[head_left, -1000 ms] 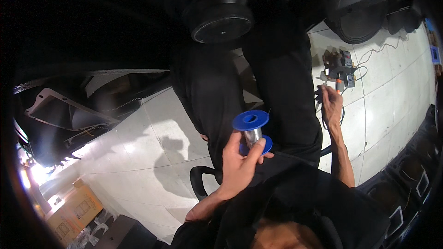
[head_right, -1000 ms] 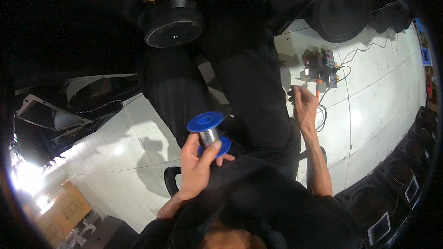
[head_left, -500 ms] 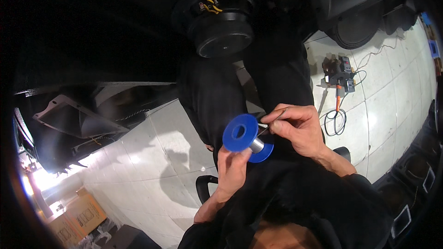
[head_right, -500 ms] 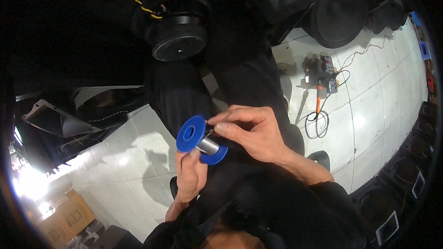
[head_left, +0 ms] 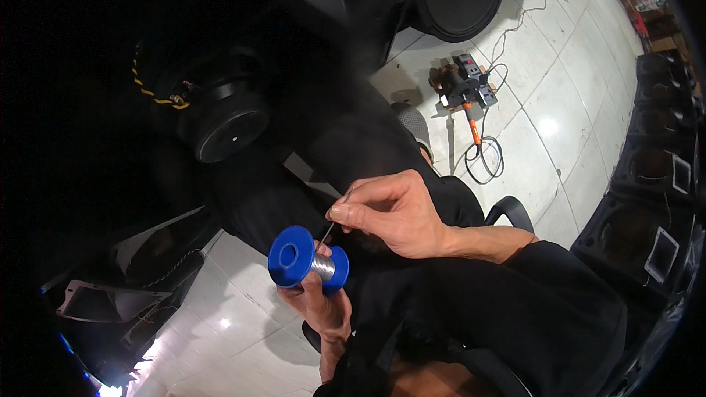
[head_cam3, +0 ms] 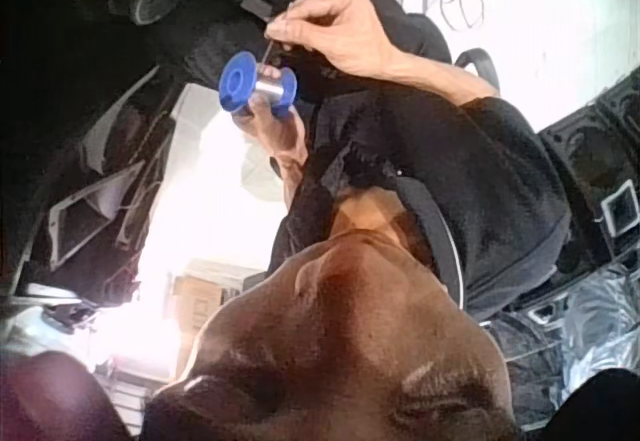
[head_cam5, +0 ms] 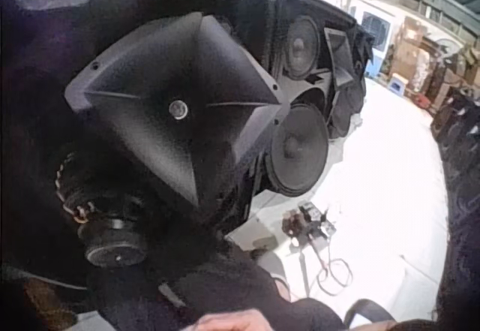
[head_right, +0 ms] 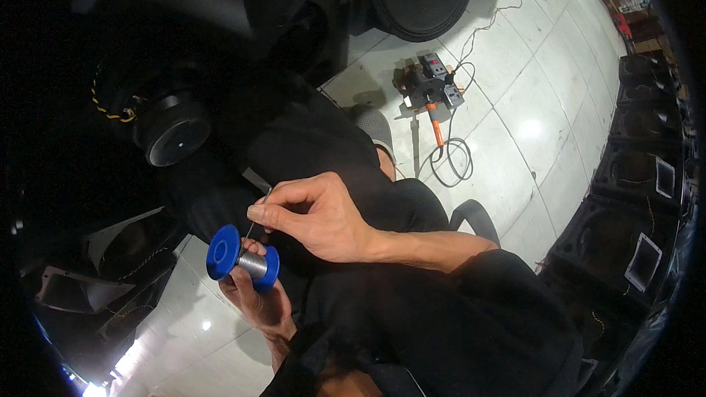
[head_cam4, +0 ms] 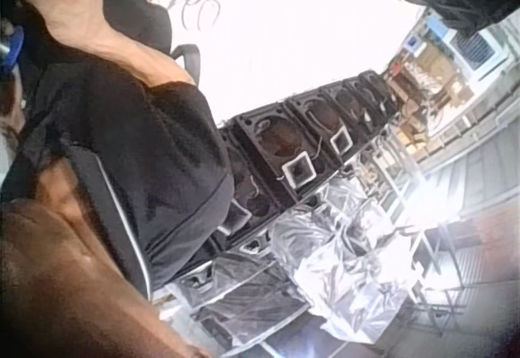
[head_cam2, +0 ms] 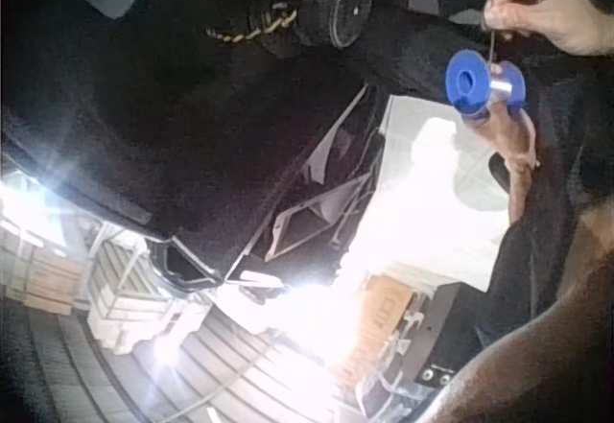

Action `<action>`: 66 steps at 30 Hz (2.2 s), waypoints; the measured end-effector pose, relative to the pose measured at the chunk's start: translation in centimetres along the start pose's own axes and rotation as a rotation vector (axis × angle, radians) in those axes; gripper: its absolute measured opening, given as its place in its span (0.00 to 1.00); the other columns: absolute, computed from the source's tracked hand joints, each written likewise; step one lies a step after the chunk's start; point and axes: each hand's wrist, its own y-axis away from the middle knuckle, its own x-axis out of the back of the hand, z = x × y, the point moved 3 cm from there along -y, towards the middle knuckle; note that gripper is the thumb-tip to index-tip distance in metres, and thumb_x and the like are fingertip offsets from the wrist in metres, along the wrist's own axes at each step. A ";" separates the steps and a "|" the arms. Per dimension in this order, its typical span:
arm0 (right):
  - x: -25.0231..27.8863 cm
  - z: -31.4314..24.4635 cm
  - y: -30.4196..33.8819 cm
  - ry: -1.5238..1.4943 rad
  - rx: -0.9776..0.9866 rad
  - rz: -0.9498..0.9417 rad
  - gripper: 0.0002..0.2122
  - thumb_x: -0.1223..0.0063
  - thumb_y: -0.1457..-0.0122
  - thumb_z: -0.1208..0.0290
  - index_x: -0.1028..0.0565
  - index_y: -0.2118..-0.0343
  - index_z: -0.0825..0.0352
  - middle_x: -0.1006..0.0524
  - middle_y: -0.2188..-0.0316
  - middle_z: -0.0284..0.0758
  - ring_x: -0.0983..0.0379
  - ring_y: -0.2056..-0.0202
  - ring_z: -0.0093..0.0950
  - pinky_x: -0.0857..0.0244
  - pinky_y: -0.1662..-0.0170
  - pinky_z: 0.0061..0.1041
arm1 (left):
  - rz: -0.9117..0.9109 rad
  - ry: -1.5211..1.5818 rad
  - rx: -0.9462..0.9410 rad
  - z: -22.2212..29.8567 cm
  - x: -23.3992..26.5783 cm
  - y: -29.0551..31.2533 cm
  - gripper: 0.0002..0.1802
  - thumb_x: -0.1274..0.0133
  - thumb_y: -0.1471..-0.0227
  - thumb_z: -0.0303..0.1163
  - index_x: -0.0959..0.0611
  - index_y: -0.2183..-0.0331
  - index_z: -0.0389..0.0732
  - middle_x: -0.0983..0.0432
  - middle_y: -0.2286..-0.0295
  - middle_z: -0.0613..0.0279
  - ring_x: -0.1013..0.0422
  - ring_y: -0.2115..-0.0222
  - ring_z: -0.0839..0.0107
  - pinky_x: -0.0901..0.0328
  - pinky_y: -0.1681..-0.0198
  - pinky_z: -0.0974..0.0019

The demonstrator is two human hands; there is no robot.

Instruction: The person installs a speaker into a vehicle chassis. They connect wires to the speaker terminals, solder the connections using a soldering iron and solder wire, and then fit the speaker into the mounting cavity.

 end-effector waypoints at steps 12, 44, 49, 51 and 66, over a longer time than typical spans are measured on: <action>31.3 2.3 1.5 1.379 0.189 0.550 0.09 0.46 0.39 0.77 0.19 0.57 0.67 0.18 0.65 0.42 0.20 0.67 0.34 0.28 0.63 0.29 | -0.006 -0.088 -0.224 -0.2 -0.4 -1.2 0.29 0.46 0.39 0.45 0.26 0.49 0.28 0.24 0.63 0.52 0.25 0.62 0.65 0.35 0.44 0.46; 23.5 -6.6 14.8 1.091 0.799 0.290 0.09 0.48 0.41 0.74 0.25 0.59 0.70 0.23 0.76 0.42 0.27 0.77 0.29 0.32 0.73 0.28 | 0.089 -0.110 -0.523 4.7 -3.2 -9.3 0.16 0.47 0.38 0.39 0.19 0.58 0.34 0.21 0.67 0.56 0.23 0.64 0.68 0.28 0.51 0.59; 21.1 -5.0 11.1 0.491 1.034 0.249 0.14 0.47 0.36 0.63 0.27 0.57 0.70 0.28 0.73 0.42 0.31 0.80 0.24 0.36 0.83 0.20 | 0.103 -0.132 -0.522 4.6 -4.1 -9.9 0.15 0.47 0.37 0.38 0.18 0.60 0.34 0.21 0.68 0.56 0.23 0.65 0.69 0.27 0.53 0.61; 19.4 -3.7 8.5 0.407 0.917 0.335 0.17 0.46 0.40 0.61 0.25 0.59 0.72 0.27 0.73 0.40 0.28 0.78 0.25 0.34 0.79 0.21 | 0.111 -0.129 -0.507 4.7 -4.1 -10.2 0.15 0.48 0.37 0.37 0.18 0.60 0.34 0.21 0.68 0.56 0.23 0.65 0.69 0.27 0.53 0.62; 12.1 0.4 -4.7 0.201 0.670 0.120 0.16 0.46 0.41 0.72 0.22 0.52 0.74 0.24 0.63 0.43 0.24 0.69 0.27 0.30 0.65 0.23 | 0.086 -0.262 -0.508 5.0 -4.2 -11.2 0.22 0.50 0.35 0.42 0.21 0.52 0.32 0.22 0.67 0.55 0.25 0.62 0.70 0.28 0.50 0.59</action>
